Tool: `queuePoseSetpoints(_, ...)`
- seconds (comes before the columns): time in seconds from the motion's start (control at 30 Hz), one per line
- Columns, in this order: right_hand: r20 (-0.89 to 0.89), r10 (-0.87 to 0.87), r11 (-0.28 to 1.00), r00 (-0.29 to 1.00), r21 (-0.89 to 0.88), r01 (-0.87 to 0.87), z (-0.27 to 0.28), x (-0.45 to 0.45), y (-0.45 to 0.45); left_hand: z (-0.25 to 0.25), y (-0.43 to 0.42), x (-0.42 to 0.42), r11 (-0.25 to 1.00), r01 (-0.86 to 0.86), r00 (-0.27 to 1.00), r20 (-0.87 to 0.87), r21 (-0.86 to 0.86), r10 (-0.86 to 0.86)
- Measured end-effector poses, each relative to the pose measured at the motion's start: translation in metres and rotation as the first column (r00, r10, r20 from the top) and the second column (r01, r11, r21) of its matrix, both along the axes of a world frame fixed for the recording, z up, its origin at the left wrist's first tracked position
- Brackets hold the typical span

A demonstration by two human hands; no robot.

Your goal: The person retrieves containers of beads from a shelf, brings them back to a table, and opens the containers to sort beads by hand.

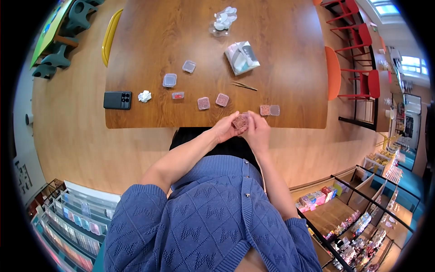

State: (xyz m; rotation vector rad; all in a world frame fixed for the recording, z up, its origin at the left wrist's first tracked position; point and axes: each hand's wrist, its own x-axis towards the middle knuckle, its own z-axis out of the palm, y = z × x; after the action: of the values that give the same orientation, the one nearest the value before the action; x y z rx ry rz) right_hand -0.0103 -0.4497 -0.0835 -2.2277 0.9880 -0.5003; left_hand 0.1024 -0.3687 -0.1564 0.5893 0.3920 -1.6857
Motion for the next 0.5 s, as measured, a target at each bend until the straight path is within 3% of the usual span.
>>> queuePoseSetpoints(0.03,0.161,-0.147,0.963,0.976,0.249,0.104,-0.006,0.004,-0.004,-0.005,0.002,0.003,0.996,0.051,0.999,0.013,-0.067,-0.05)
queuePoseSetpoints(0.07,0.159,-0.152,0.962,0.975,0.25,0.109,-0.009,0.004,-0.01,-0.01,0.003,0.004,0.996,0.056,0.998,0.011,-0.066,-0.055)
queuePoseSetpoints(0.13,0.193,-0.267,0.793,0.944,0.601,0.102,-0.009,0.001,-0.023,-0.011,0.001,0.006,0.984,0.087,0.995,-0.025,-0.153,-0.092)
queuePoseSetpoints(0.17,0.191,-0.313,0.716,0.93,0.691,0.099,-0.005,0.002,-0.026,-0.004,-0.001,0.006,0.992,0.102,0.995,0.004,-0.072,-0.102)
queuePoseSetpoints(0.3,0.179,-0.349,0.656,0.92,0.748,0.103,-0.01,-0.001,-0.031,0.0,-0.003,0.008,0.989,0.097,0.995,-0.011,-0.116,-0.099)
queuePoseSetpoints(0.5,0.157,-0.283,0.723,0.946,0.683,0.103,-0.001,0.004,-0.027,-0.005,-0.009,0.008,0.979,0.064,0.996,-0.054,-0.196,-0.076)
